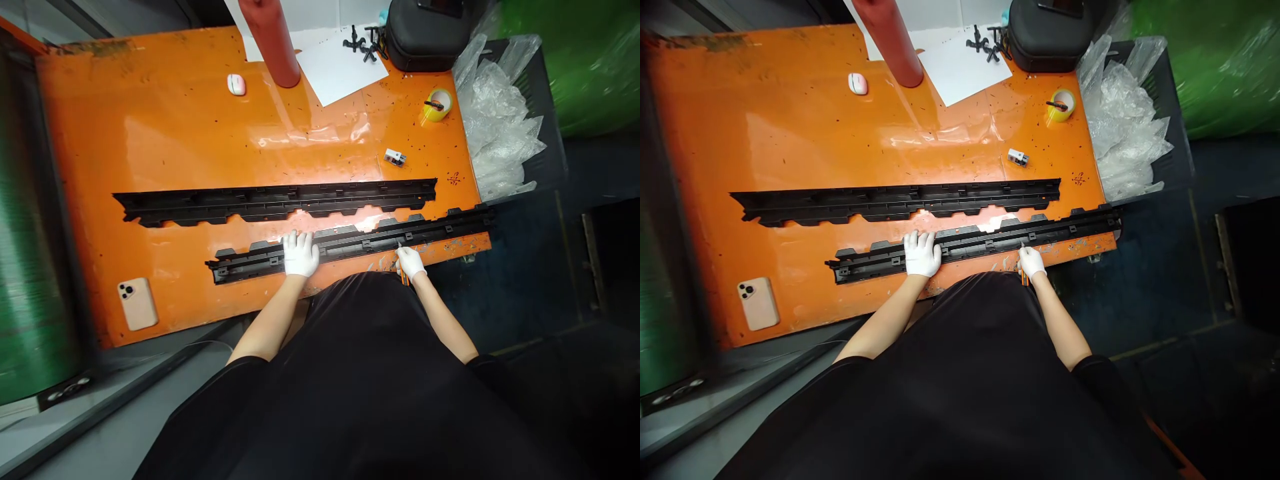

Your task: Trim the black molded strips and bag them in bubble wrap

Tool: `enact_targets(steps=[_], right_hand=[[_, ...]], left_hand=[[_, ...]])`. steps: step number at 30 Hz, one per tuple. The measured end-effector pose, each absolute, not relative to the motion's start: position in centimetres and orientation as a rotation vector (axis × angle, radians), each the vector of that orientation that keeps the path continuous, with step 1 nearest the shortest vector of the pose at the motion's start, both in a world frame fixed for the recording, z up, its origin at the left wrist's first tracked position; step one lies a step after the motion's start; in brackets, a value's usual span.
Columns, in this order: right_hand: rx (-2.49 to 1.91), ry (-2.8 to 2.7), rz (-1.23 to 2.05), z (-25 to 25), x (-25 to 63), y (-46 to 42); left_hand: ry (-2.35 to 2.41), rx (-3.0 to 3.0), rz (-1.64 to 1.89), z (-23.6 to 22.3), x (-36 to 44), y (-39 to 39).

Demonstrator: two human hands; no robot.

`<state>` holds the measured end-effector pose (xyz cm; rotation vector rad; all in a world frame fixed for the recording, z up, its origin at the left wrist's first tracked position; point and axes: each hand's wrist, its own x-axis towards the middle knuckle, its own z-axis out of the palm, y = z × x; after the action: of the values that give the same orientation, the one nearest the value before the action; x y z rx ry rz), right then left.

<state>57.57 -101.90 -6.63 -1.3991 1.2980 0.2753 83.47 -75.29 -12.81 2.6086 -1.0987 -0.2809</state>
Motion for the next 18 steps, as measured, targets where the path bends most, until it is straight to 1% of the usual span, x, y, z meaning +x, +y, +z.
enact_targets(steps=[4, 7, 11, 18], right_hand=[[-1.416, 1.121, 0.344, -6.2, 57.9, -100.5], [-1.443, 1.047, 0.316, -5.8, 58.1, -100.2], [-1.488, 0.998, 0.271, -6.1, 59.2, -99.7], [-1.571, 1.065, 0.327, -7.1, 61.9, -97.9]], left_hand=[[-1.116, 2.583, -0.328, -12.7, 83.7, -75.6], [-1.157, 2.593, -0.324, -12.6, 84.0, -75.8], [-1.182, 2.625, -0.321, -12.4, 84.2, -76.0], [-1.195, 2.617, -0.34, -12.4, 84.4, -76.1]])
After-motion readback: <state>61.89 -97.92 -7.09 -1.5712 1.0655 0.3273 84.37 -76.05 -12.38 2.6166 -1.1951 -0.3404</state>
